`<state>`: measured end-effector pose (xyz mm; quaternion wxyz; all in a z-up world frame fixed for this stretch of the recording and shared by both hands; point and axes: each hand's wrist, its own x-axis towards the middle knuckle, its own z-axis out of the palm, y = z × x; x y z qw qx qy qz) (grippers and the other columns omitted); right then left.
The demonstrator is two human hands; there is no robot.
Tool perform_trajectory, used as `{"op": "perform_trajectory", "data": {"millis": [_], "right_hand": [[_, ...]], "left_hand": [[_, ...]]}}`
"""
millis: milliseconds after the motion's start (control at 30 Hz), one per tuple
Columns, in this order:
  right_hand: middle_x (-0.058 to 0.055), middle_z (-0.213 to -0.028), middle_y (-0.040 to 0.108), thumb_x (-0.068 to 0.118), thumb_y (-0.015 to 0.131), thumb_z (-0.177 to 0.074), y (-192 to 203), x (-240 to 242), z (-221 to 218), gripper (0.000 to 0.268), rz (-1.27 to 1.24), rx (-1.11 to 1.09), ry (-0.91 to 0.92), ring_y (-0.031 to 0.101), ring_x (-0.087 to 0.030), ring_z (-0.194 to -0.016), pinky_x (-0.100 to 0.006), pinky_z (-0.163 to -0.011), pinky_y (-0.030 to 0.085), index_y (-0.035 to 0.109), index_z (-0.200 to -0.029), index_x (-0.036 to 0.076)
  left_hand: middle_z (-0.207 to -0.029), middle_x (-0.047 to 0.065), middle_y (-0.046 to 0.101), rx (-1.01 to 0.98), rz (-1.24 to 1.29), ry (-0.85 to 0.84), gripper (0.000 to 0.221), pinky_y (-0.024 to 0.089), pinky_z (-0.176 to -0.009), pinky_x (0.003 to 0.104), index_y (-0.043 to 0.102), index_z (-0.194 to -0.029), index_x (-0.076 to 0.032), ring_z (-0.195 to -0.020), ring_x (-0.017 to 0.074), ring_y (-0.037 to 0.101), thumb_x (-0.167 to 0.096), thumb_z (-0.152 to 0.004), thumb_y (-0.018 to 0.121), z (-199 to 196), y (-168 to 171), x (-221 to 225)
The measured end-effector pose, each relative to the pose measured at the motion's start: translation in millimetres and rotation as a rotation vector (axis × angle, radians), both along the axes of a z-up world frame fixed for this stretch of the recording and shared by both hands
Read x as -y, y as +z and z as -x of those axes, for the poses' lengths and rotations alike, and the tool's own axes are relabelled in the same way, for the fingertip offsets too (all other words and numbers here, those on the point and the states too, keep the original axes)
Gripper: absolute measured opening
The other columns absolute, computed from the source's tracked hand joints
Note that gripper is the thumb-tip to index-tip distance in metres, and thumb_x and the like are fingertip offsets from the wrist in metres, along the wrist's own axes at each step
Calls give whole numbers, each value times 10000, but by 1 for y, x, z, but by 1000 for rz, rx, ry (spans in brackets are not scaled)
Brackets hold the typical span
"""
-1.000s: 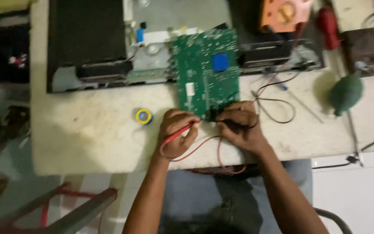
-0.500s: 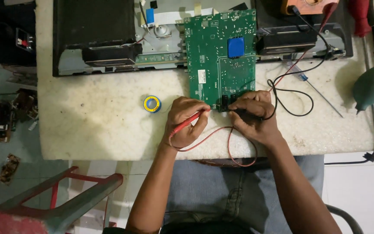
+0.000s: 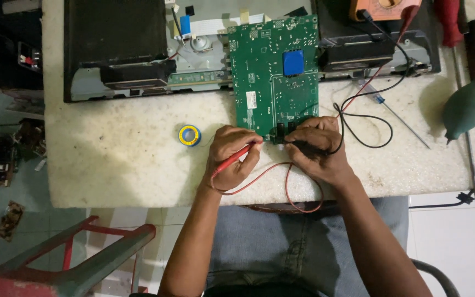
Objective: Testing a television main board with a multimeter to diagnose electrical issues.
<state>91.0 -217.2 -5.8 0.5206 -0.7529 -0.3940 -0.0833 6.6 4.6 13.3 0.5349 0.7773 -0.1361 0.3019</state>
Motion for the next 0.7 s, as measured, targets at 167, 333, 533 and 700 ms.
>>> {"op": "perform_trajectory", "data": {"millis": [167, 333, 533, 700], "right_hand": [[-60, -736, 704, 157, 807, -850, 16, -6, -3, 80, -49, 14, 92, 690, -273, -790, -370, -851, 507, 780, -902, 103], [-97, -691, 677, 226, 795, -864, 28, -5, -5, 147, -85, 10, 123, 684, -306, -703, -387, -761, 533, 786, -888, 81], [-68, -717, 699, 213, 787, -850, 21, -4, -2, 111, -86, 37, 74, 702, -301, -782, -389, -829, 515, 776, -882, 108], [-69, -743, 701, 209, 807, -825, 17, -1, 1, 106, -37, 55, 17, 721, -298, -854, -393, -861, 499, 779, -887, 127]], "left_hand": [[-866, 35, 778, 6, -77, 31, 141, 530, -862, 324, 772, -924, -100, -845, 229, 740, -9, -827, 725, 2, -5, -2], [-873, 42, 765, 61, -126, 26, 131, 526, -869, 327, 754, -933, -87, -856, 228, 737, -4, -836, 727, 1, -1, -1], [-878, 26, 776, 2, -131, 47, 122, 522, -875, 316, 771, -927, -97, -862, 214, 735, -29, -834, 732, 2, -4, 0], [-870, 17, 778, -20, -89, 55, 133, 535, -869, 309, 779, -903, -107, -857, 201, 736, -18, -814, 735, 2, -7, 0]]}}
